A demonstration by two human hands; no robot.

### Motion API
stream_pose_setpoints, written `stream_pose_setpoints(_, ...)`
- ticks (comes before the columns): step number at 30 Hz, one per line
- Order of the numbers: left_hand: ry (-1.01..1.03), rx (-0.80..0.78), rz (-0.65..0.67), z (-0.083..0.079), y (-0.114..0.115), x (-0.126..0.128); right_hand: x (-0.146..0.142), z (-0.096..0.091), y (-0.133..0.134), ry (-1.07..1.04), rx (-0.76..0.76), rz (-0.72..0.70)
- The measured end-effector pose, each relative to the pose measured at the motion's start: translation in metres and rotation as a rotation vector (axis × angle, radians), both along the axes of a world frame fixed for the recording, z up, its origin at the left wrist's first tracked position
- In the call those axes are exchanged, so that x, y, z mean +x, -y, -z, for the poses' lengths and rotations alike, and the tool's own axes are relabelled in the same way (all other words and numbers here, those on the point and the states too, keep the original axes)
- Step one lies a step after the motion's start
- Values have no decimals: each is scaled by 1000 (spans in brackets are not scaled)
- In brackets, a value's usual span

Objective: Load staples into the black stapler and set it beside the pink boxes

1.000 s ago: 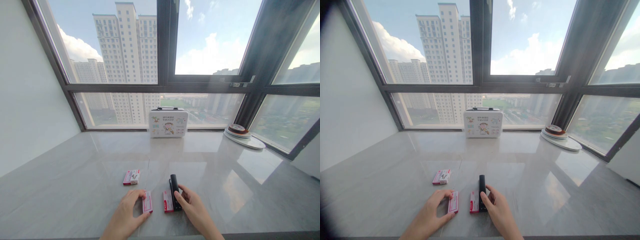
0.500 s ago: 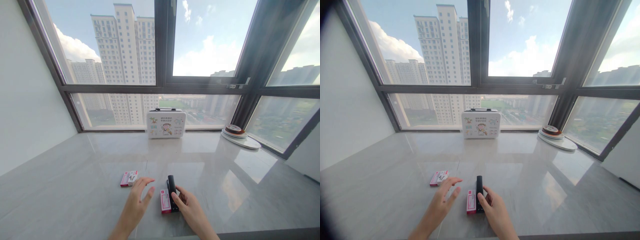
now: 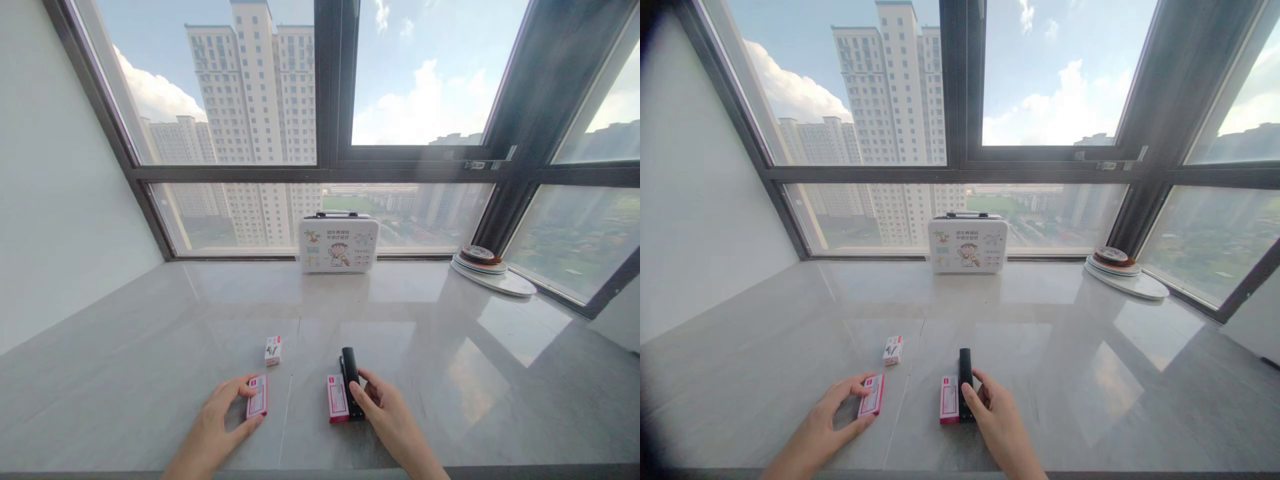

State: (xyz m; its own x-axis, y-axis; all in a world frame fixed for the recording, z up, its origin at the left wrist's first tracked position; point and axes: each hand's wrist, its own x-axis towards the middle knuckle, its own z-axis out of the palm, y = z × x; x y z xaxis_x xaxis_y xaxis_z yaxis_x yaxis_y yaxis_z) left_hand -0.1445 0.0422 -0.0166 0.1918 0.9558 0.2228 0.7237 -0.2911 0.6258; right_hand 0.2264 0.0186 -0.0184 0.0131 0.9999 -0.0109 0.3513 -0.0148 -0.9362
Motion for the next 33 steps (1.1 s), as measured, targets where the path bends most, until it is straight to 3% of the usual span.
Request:
stream_pose_setpoints(7,204,-48,112,-33,13,102,-2,-3,2,6,17,-2)
stream_pose_setpoints(10,272,-73,216,-36,13,139,-1,-2,1,14,31,-11)
stream_pose_setpoints(13,294,-113,266,-32,10,155,-1,0,1,3,32,-14)
stream_pose_setpoints(20,230,-119,296,-26,-1,159,-1,-9,3,1,61,-65)
stream_pose_setpoints(25,270,-87,292,-31,1,153,5,-6,7,-84,-42,1)
stream_pose_setpoints(27,296,-30,181,-37,-6,137,8,-5,12,-61,-45,16)
stream_pose_setpoints(31,138,36,-343,-46,-40,88,7,-10,22,45,-51,-31)
stream_pose_setpoints(33,41,-70,-392,-47,-59,69,3,-17,25,124,-61,-41)
